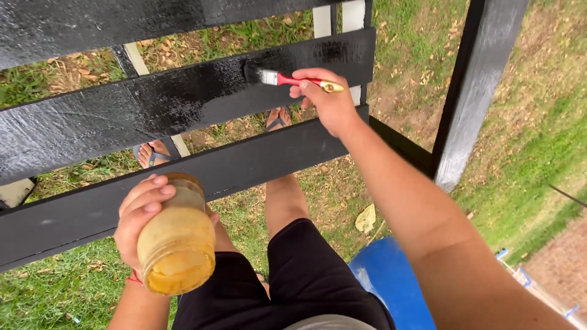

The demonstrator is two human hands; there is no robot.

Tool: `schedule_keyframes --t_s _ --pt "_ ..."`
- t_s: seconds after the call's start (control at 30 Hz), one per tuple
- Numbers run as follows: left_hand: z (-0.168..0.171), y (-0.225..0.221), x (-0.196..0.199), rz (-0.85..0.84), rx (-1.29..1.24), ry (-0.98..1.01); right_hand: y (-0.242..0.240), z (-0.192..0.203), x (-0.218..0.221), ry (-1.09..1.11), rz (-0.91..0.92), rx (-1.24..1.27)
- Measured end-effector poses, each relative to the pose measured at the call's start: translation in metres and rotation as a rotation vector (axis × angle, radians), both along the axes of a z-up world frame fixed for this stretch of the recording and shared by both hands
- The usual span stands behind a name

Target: Painting a wooden bench with black paint using a brush.

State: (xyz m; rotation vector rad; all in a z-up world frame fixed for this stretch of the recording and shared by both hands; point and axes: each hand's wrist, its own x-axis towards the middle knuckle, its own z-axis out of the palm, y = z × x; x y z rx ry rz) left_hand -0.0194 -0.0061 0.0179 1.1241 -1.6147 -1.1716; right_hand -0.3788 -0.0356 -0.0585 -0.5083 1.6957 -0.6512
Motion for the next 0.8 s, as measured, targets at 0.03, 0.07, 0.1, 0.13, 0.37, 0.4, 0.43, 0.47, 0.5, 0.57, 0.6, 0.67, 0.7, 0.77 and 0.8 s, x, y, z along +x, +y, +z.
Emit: schedule_keyframes --t_s 0.03,0.07,0.1,0.13,0.37,0.4,0.43,0.47,0.5,0.57,0.6,0.67,0.7,0.77,0.8 --pt "-0.001 0.0 0.0 0.001 0.003 -0.008 -0.003 0.0 -0.002 -0.008 0.001 0.003" --pt "-0.003 0.0 -0.001 -0.008 0.001 0.021 -0.005 0.0 -0.005 0.15 -0.017 -0.014" --pt "-0.004 0.001 -0.001 -0.024 0.006 0.053 -0.003 0.002 -0.008 0.312 -0.041 -0.024" --pt "-0.003 0.005 0.003 -0.029 0.016 0.049 -0.001 -0.003 -0.015 0.308 -0.044 -0.013" --pt "-0.007 0.011 0.01 -0.055 0.03 0.002 0.007 -0.002 -0.082 0.774 -0.277 0.069" --pt "-0.006 0.011 0.009 -0.044 0.025 -0.001 0.008 0.004 -0.085 0.855 -0.4 0.032" --pt "-0.004 0.01 0.007 -0.032 0.018 -0.003 0.005 0.005 -0.082 0.851 -0.392 0.022" --pt "-0.003 0.009 0.006 -0.023 0.027 0.026 0.003 0.006 -0.078 0.794 -0.579 -0.009" --pt "0.001 0.01 0.006 -0.021 0.046 0.054 0.007 0.008 -0.072 0.733 -0.767 -0.027" --pt "-0.006 0.01 0.011 -0.023 0.036 0.055 0.001 -0.009 -0.04 0.712 -0.705 -0.022" --pt "-0.009 0.011 0.012 -0.029 0.023 0.059 0.0 -0.015 -0.026 0.692 -0.649 -0.019" --pt "-0.005 0.013 0.014 -0.024 0.035 0.042 -0.004 -0.016 0.011 0.622 -0.614 -0.001" --pt "-0.003 0.012 0.015 -0.02 0.042 0.018 -0.01 -0.018 0.031 0.543 -0.58 0.014" --pt "-0.008 0.012 0.018 -0.019 0.039 0.027 -0.012 -0.02 0.043 0.466 -0.558 0.002" --pt "-0.009 0.013 0.02 -0.023 0.045 0.036 -0.009 -0.02 0.05 0.392 -0.538 0.0"
